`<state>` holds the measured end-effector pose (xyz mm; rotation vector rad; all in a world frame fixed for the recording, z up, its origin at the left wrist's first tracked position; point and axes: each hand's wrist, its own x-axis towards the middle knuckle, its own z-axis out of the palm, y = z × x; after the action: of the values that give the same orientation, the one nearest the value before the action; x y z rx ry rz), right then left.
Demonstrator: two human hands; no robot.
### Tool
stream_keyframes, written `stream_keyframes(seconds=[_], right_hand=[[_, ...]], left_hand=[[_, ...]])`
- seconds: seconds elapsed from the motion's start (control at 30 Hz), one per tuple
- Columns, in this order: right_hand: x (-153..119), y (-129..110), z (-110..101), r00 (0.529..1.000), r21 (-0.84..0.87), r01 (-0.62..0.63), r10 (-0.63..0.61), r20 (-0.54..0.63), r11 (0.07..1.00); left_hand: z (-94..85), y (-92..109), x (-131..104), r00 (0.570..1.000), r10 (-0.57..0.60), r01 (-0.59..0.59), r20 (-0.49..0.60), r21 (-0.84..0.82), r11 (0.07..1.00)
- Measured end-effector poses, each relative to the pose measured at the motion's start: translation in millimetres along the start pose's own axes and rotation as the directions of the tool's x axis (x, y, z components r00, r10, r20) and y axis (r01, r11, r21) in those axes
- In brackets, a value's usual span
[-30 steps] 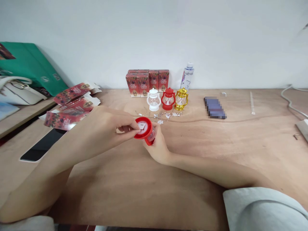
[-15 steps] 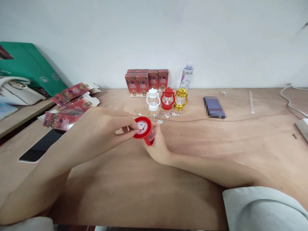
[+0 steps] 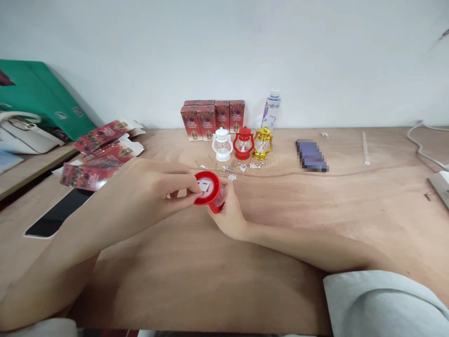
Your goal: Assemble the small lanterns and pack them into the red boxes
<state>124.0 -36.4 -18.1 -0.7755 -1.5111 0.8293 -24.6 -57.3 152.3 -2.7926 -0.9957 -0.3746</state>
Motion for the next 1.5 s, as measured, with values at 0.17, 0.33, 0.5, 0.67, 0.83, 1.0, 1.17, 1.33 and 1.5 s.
stream_keyframes(seconds=[0.17, 0.33, 0.5, 0.67, 0.83, 1.0, 1.17, 1.33, 1.5], right_hand=[[0.8, -4.7, -0.8, 1.0, -0.017, 0.013, -0.013, 0.002, 1.0], [0.8, -5.2, -0.5, 1.0, -0.022, 0.027, -0.027, -0.011, 0.999], [0.4, -2.9, -0.8, 0.999, -0.034, 0.031, -0.032, -0.017, 0.999], [0.0, -4.1, -1.8, 0.999, -0.041, 0.029, -0.029, 0.021, 0.999], [-0.3, -5.5, -2.6, 0.997, -0.044, 0.065, -0.063, 0.053, 0.997], [-0.3, -4.6, -3.0, 0.997, -0.05, 0.03, -0.027, 0.074, 0.998], [0.7, -4.7, -2.7, 0.998, -0.057, 0.025, -0.021, 0.065, 0.998], [0.5, -5.6, -2.4, 0.997, -0.053, 0.011, -0.007, 0.079, 0.999], [-0.2, -4.8, -2.6, 0.996, -0.064, 0.023, -0.017, 0.088, 0.998]], left_hand=[[-0.2, -0.4, 0.9, 1.0, -0.014, 0.014, -0.018, 0.002, 1.0], [-0.7, 2.2, 2.9, 0.999, -0.031, 0.031, 0.013, -0.002, 1.0], [0.7, -2.1, 0.8, 0.999, -0.044, 0.045, 0.028, -0.055, 0.997], [0.5, -9.2, 0.3, 0.998, -0.041, 0.05, 0.049, -0.189, 0.981], [-1.7, -14.7, 4.3, 0.995, -0.071, 0.09, 0.077, -0.296, 0.951], [-1.1, -16.8, 6.3, 0.993, -0.064, 0.092, 0.095, -0.33, 0.939], [1.5, -16.6, 8.3, 0.989, -0.105, 0.133, 0.104, -0.319, 0.938], [3.2, -20.4, 9.3, 0.995, -0.076, 0.092, 0.061, -0.341, 0.935], [1.5, -20.6, 7.6, 0.997, -0.051, 0.065, 0.052, -0.331, 0.942]])
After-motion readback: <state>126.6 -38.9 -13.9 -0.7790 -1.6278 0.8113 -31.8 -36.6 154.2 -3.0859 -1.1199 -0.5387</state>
